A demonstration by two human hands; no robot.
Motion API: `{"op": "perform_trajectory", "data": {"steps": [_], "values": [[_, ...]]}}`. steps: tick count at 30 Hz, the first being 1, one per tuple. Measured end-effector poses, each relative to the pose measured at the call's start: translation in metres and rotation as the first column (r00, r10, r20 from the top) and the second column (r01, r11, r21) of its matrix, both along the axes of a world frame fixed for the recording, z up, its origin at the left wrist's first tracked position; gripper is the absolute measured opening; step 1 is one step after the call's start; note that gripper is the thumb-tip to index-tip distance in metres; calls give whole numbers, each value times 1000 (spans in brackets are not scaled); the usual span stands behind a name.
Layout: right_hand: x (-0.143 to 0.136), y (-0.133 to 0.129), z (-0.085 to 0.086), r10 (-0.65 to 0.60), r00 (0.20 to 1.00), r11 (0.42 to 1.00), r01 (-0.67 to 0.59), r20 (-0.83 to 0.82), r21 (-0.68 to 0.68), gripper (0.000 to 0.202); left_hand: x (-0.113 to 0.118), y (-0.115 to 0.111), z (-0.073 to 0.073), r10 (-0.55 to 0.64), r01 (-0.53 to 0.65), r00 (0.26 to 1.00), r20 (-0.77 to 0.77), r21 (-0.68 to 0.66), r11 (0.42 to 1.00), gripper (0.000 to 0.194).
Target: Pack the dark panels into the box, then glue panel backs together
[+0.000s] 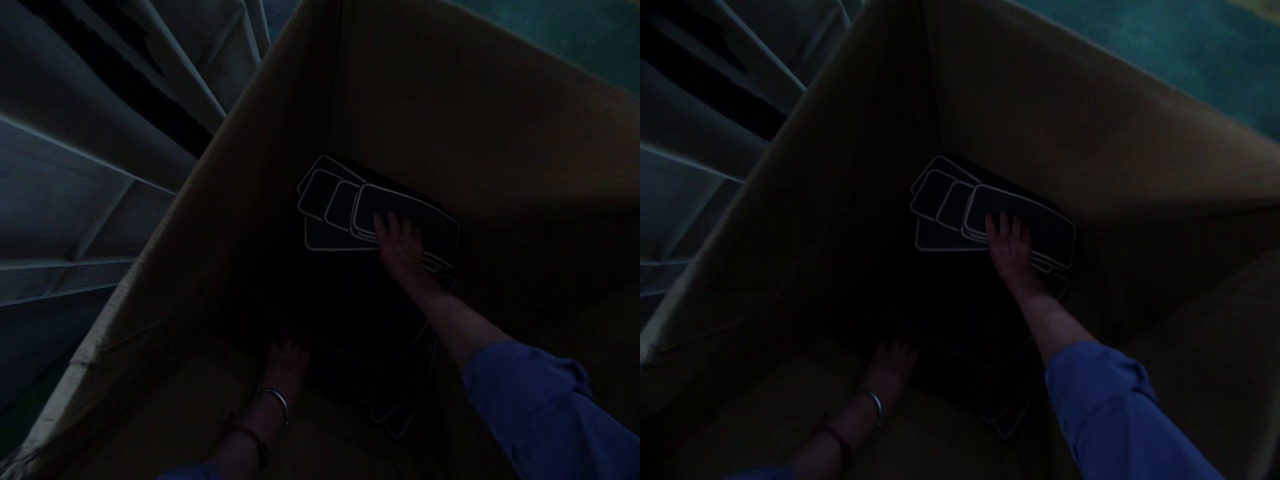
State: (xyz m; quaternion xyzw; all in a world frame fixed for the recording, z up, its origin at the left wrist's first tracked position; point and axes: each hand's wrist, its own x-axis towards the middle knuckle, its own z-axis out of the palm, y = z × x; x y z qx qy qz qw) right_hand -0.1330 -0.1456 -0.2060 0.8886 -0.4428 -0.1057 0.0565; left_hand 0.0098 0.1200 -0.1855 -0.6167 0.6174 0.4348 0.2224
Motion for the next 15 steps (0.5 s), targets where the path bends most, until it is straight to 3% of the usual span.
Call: {"op": "perform_trajectory", "data": {"steps": [3,6,9,11,13,15], "values": [[2,-20,29,-31,999,999,30,22,39,46,1,-2,5,20,-20,1000,-17,5,1000,56],[0,-26,79,-102,994,991,105,-38,82,53,2,-4,7,39,-38,999,-37,7,999,54],[-3,-10,135,-129,989,982,137,-67,133,59,0,-5,4,40,-39,999,-36,33,999,53],[-3,10,163,-120,993,965,120,-15,234,53,-1,-6,2,36,-34,999,-36,53,998,50],[1,32,176,-125,992,911,113,5,397,46,-2,-8,2,44,-43,999,-27,37,998,47],[9,55,169,-124,992,815,119,-30,568,42,-2,-10,4,57,-56,998,-29,28,998,48]]}}
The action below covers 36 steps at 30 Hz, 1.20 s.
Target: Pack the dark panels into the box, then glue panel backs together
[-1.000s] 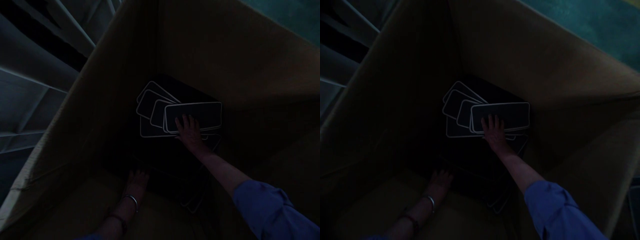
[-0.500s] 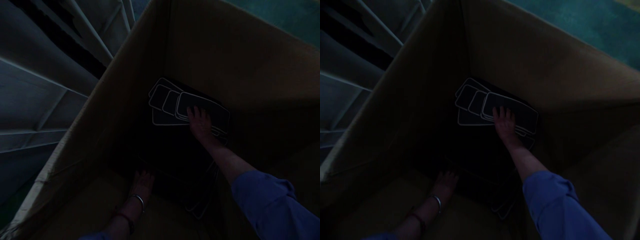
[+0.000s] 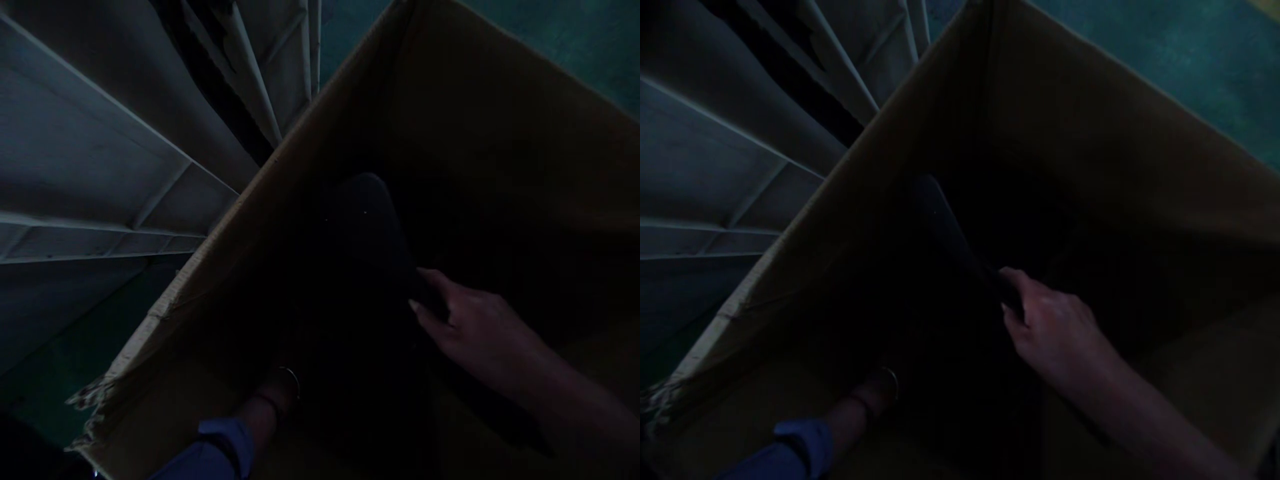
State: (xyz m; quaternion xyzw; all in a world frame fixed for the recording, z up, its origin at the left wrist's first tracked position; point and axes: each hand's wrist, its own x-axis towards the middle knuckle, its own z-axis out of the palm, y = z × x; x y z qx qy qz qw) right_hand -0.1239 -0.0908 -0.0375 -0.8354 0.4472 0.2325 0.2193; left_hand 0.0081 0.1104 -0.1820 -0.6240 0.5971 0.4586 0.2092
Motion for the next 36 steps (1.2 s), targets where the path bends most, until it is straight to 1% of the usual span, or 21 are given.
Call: {"op": "perform_trajectory", "data": {"steps": [1,2,5,7,8,10,12,14,16,18,20,21,23,24,25,26,28,30,31,34,36], "values": [[5,10,-11,15,1000,996,-14,-13,92,41,0,-1,1,6,-6,1000,-2,19,1000,49],[11,20,-26,42,999,984,-38,-21,173,40,1,-1,1,12,-12,1000,-11,45,999,51],[26,44,-86,175,984,924,-157,-21,349,37,2,1,1,36,-33,998,-42,77,996,54],[35,57,-125,231,971,893,-187,-61,408,41,3,4,1,48,-47,998,-41,43,998,52],[39,63,-141,237,967,889,-175,-97,423,43,3,5,1,48,-47,998,-31,28,999,51],[46,71,-164,234,962,893,-155,-141,423,44,4,6,1,31,-31,999,-22,9,999,49],[51,77,-175,224,962,899,-143,-155,414,41,5,7,0,17,-17,1000,-24,-3,1000,49],[53,80,-177,214,964,906,-135,-159,401,42,5,8,-1,13,-13,1000,-27,5,1000,50],[53,83,-175,197,967,918,-125,-159,376,47,4,9,-2,15,-15,1000,-21,0,1000,50],[49,88,-171,178,973,931,-118,-146,346,51,3,8,-2,8,-9,1000,-10,-47,999,48],[43,97,-167,176,978,939,-133,-114,316,51,3,2,0,-2,5,1000,22,-147,989,46],[40,103,-164,185,979,942,-150,-90,299,51,4,-3,1,-9,18,999,40,-222,975,45],[32,112,-156,201,979,947,-183,-44,265,48,8,-14,1,-31,51,998,58,-395,917,44],[27,115,-152,202,979,946,-189,-21,262,47,12,-19,0,-38,65,997,68,-457,887,46],[22,116,-147,195,981,944,-186,-6,272,46,16,-22,-3,-48,81,996,80,-485,871,49],[16,114,-143,186,983,940,-179,4,292,45,21,-24,-7,-54,93,994,96,-477,874,51],[3,105,-137,174,985,926,-165,4,339,43,30,-23,-17,-50,99,990,131,-397,913,55],[-10,92,-136,185,981,917,-150,-60,370,39,36,-19,-25,-38,84,989,142,-335,938,58],[-16,86,-137,189,976,913,-134,-109,385,36,37,-17,-26,-28,73,990,141,-326,943,59],[-24,74,-142,167,960,912,-64,-223,404,34,36,-17,-23,7,51,985,171,-333,942,59],[-19,75,-142,137,964,935,-50,-229,350,32,32,-20,-17,9,61,980,198,-341,938,54]]}}
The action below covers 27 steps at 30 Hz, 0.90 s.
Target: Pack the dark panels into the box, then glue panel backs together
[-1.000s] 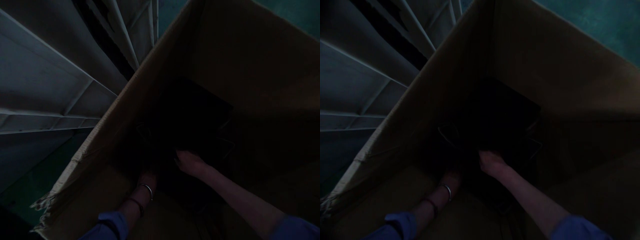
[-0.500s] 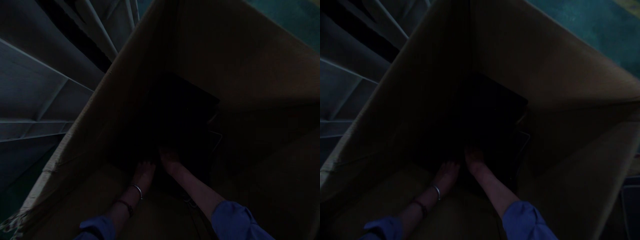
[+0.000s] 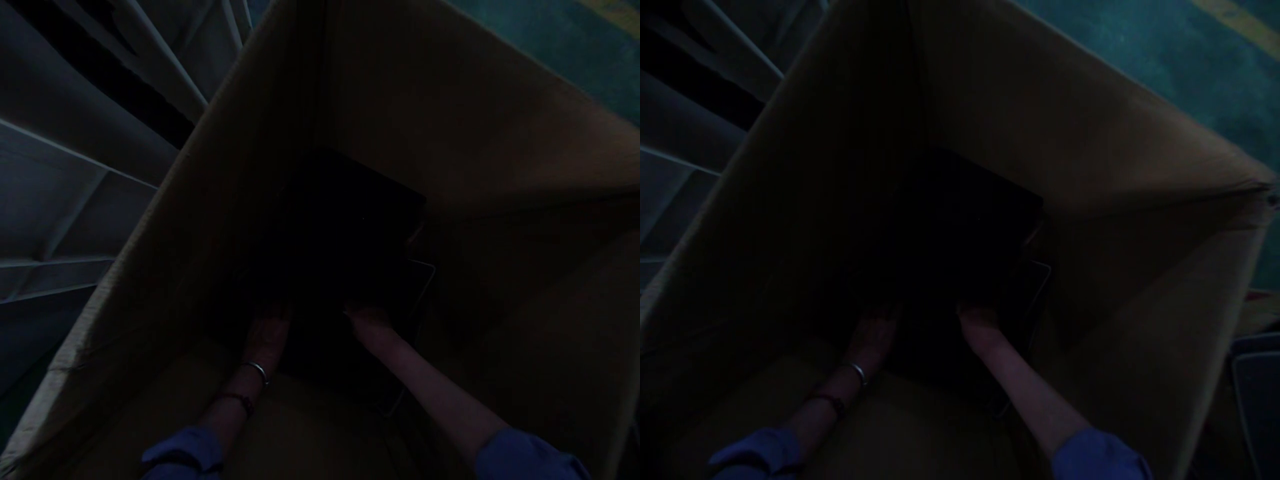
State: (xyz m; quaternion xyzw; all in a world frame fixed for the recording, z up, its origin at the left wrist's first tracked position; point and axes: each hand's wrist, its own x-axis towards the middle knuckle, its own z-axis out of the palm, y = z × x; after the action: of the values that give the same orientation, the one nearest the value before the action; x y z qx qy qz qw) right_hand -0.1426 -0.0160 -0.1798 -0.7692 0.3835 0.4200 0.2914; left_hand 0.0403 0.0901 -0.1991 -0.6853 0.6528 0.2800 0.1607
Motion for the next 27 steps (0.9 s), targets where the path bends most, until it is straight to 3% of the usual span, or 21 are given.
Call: {"op": "perform_trajectory", "data": {"steps": [3,8,11,15,17,20,22,23,24,27], "values": [[25,7,9,20,996,997,-13,85,-82,29,-6,-5,6,-66,67,998,-18,16,998,41],[75,12,30,-13,956,1000,18,292,-16,26,-11,-3,7,-73,81,993,-97,80,994,33],[83,12,17,-16,936,999,27,353,-25,27,-10,-2,7,-28,40,995,-100,110,993,33],[76,18,-25,-112,956,994,106,270,38,35,-9,0,5,-112,117,990,-85,55,992,39],[73,22,-36,-182,949,983,171,256,66,35,-8,1,5,-142,144,987,-78,30,989,43],[65,24,-35,-239,928,971,230,287,66,33,-7,3,3,-145,144,989,-33,-19,989,49],[45,24,-26,-300,891,942,332,339,-39,33,-7,3,3,-135,134,991,-11,-77,988,56],[30,25,-22,-350,864,896,421,362,-139,34,-6,3,2,-130,128,991,-9,-99,987,59],[11,27,-17,-410,831,814,520,377,-260,36,-6,3,2,-128,126,992,-14,-110,986,62],[-50,34,-13,-633,680,440,709,370,-551,48,-5,4,0,-117,115,993,-19,-85,990,63]]}}
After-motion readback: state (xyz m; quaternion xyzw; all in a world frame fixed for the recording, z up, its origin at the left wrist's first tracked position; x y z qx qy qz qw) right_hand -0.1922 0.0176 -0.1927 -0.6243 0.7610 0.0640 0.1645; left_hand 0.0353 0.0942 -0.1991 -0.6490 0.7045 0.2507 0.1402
